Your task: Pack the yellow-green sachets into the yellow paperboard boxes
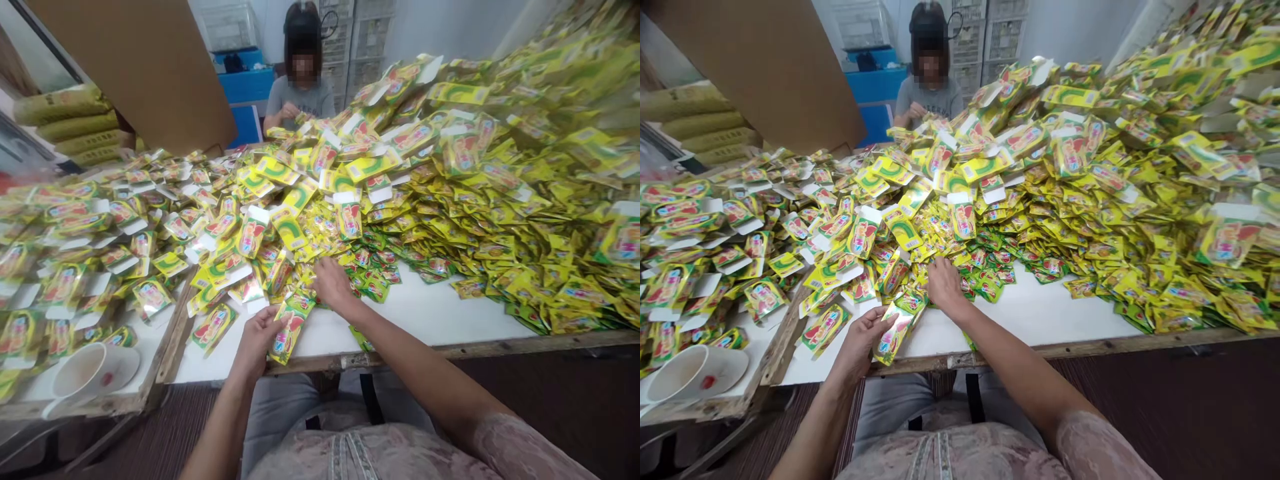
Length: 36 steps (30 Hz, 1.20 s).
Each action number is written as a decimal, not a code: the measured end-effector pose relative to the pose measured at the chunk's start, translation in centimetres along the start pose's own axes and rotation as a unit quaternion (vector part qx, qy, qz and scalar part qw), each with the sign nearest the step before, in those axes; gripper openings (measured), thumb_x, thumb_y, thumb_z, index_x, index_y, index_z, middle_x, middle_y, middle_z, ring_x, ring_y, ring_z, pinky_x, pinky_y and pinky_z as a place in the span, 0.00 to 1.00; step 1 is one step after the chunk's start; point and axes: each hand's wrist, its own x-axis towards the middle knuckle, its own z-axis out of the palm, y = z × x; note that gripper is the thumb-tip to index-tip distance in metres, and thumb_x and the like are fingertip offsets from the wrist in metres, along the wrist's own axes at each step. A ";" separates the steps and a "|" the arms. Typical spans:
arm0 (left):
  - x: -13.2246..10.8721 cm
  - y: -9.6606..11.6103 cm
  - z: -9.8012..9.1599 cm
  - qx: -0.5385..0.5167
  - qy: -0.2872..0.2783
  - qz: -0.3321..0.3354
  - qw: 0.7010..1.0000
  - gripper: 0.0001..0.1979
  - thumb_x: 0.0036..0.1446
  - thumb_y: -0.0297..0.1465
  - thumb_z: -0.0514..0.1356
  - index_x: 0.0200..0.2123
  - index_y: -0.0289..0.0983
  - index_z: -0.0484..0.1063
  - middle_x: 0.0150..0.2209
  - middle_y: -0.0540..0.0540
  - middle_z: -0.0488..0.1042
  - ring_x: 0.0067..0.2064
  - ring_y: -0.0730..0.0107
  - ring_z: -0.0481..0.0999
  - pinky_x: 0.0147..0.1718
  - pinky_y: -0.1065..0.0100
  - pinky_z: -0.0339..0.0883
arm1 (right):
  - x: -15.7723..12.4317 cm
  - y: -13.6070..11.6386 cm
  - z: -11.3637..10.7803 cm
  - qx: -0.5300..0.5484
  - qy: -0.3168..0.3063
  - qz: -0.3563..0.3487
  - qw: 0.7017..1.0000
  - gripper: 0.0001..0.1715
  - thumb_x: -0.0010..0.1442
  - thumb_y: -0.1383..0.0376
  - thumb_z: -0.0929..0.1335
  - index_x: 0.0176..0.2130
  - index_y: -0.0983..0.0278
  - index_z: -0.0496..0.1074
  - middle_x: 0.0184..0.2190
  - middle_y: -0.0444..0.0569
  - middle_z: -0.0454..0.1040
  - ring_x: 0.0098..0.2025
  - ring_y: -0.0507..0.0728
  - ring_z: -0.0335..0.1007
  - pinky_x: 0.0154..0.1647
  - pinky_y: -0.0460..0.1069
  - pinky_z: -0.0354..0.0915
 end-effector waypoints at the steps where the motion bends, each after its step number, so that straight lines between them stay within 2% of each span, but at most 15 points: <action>1: 0.0 -0.1 -0.1 -0.003 0.006 0.003 1.000 0.21 0.35 0.34 0.71 0.35 0.34 0.73 0.27 0.48 0.79 0.26 0.68 0.77 0.28 0.71 0.69 | -0.1 0.0 0.5 -0.005 -0.012 0.000 1.000 0.07 0.52 0.65 0.71 0.32 0.66 0.69 0.39 0.57 0.71 0.42 0.61 0.65 0.38 0.50 0.60; 3: 0.2 -0.3 -0.2 0.004 0.014 0.004 1.000 0.21 0.35 0.35 0.71 0.35 0.34 0.73 0.26 0.48 0.79 0.26 0.68 0.77 0.27 0.71 0.69 | -0.7 0.3 1.3 0.040 -0.023 0.019 0.999 0.05 0.53 0.68 0.69 0.28 0.65 0.67 0.33 0.52 0.71 0.37 0.58 0.67 0.34 0.49 0.60; 5: 0.4 -0.5 -0.4 0.015 0.024 0.004 1.000 0.21 0.35 0.35 0.71 0.35 0.33 0.73 0.24 0.48 0.79 0.25 0.68 0.77 0.25 0.72 0.69 | -1.5 1.0 1.4 0.138 -0.015 0.056 0.989 0.07 0.53 0.70 0.67 0.25 0.63 0.64 0.25 0.46 0.69 0.31 0.55 0.66 0.30 0.47 0.58; 7: 0.5 -0.8 -0.5 0.021 0.033 0.004 0.999 0.22 0.35 0.36 0.71 0.35 0.33 0.74 0.23 0.48 0.79 0.24 0.69 0.77 0.25 0.73 0.68 | -2.3 1.8 1.0 0.264 0.023 0.090 0.960 0.07 0.53 0.68 0.66 0.25 0.62 0.62 0.21 0.42 0.65 0.27 0.53 0.65 0.28 0.46 0.58; 9: 0.6 -1.0 -0.5 0.022 0.030 0.001 0.999 0.22 0.36 0.36 0.71 0.36 0.33 0.74 0.24 0.48 0.79 0.25 0.69 0.77 0.26 0.73 0.69 | -3.0 2.2 0.3 0.382 0.065 0.111 0.915 0.07 0.52 0.64 0.67 0.29 0.62 0.62 0.22 0.40 0.65 0.26 0.52 0.64 0.28 0.46 0.59; 11: 0.6 -1.1 -0.2 0.023 0.013 -0.002 1.000 0.22 0.36 0.36 0.71 0.36 0.33 0.74 0.27 0.46 0.80 0.27 0.69 0.78 0.28 0.72 0.70 | -3.6 2.3 -0.5 0.459 0.065 0.105 0.880 0.13 0.50 0.61 0.68 0.34 0.62 0.63 0.23 0.40 0.65 0.25 0.52 0.63 0.27 0.46 0.60; 12: 0.5 -1.0 -0.1 0.022 0.004 -0.002 1.000 0.22 0.36 0.36 0.71 0.37 0.33 0.74 0.28 0.46 0.80 0.28 0.68 0.78 0.29 0.72 0.70 | -3.9 2.2 -0.8 0.475 0.047 0.091 0.874 0.14 0.49 0.60 0.69 0.36 0.63 0.64 0.23 0.39 0.65 0.25 0.51 0.62 0.27 0.46 0.59; 15: 0.2 -0.8 0.4 0.019 -0.016 0.001 1.000 0.23 0.36 0.35 0.72 0.39 0.33 0.74 0.29 0.46 0.81 0.30 0.67 0.79 0.31 0.71 0.71 | -4.8 1.6 -1.6 0.439 0.000 0.018 0.898 0.10 0.50 0.63 0.69 0.35 0.63 0.68 0.23 0.40 0.64 0.24 0.50 0.59 0.27 0.45 0.57; 18: -0.1 -0.6 0.4 0.025 -0.046 -0.001 0.999 0.22 0.37 0.33 0.71 0.38 0.34 0.74 0.30 0.47 0.81 0.31 0.68 0.79 0.33 0.71 0.71 | -5.3 1.4 -2.5 0.359 -0.016 -0.065 0.931 0.05 0.52 0.68 0.68 0.34 0.64 0.70 0.24 0.41 0.65 0.27 0.50 0.60 0.30 0.46 0.57; 22: -0.4 -0.5 -0.1 0.034 -0.084 -0.021 0.996 0.20 0.38 0.32 0.71 0.37 0.34 0.75 0.31 0.47 0.81 0.31 0.69 0.78 0.32 0.72 0.70 | -5.4 1.7 -3.7 0.301 -0.049 -0.155 0.940 0.05 0.53 0.72 0.67 0.33 0.64 0.71 0.26 0.43 0.68 0.29 0.51 0.62 0.33 0.46 0.57; 27: -0.4 -0.4 -0.5 0.036 -0.084 -0.040 0.995 0.20 0.36 0.33 0.72 0.35 0.34 0.75 0.28 0.48 0.80 0.27 0.72 0.76 0.29 0.73 0.68 | -5.5 2.1 -4.9 0.305 -0.060 -0.141 0.940 0.04 0.54 0.72 0.68 0.33 0.65 0.71 0.26 0.44 0.70 0.28 0.51 0.62 0.30 0.45 0.58; 32: -0.4 -0.2 0.1 0.055 -0.104 -0.043 0.992 0.21 0.36 0.35 0.72 0.35 0.33 0.76 0.28 0.47 0.79 0.27 0.70 0.76 0.28 0.72 0.67 | -5.7 1.2 -4.9 0.252 -0.069 -0.207 0.943 0.09 0.51 0.76 0.68 0.32 0.64 0.72 0.27 0.44 0.72 0.31 0.52 0.64 0.34 0.45 0.58; 36: -0.4 0.0 1.0 0.042 -0.156 -0.068 0.985 0.21 0.39 0.33 0.71 0.39 0.34 0.76 0.31 0.46 0.80 0.28 0.72 0.76 0.29 0.73 0.67 | -6.3 0.3 -4.1 0.312 -0.066 -0.131 0.939 0.06 0.51 0.74 0.68 0.31 0.64 0.72 0.23 0.41 0.70 0.26 0.49 0.62 0.28 0.44 0.58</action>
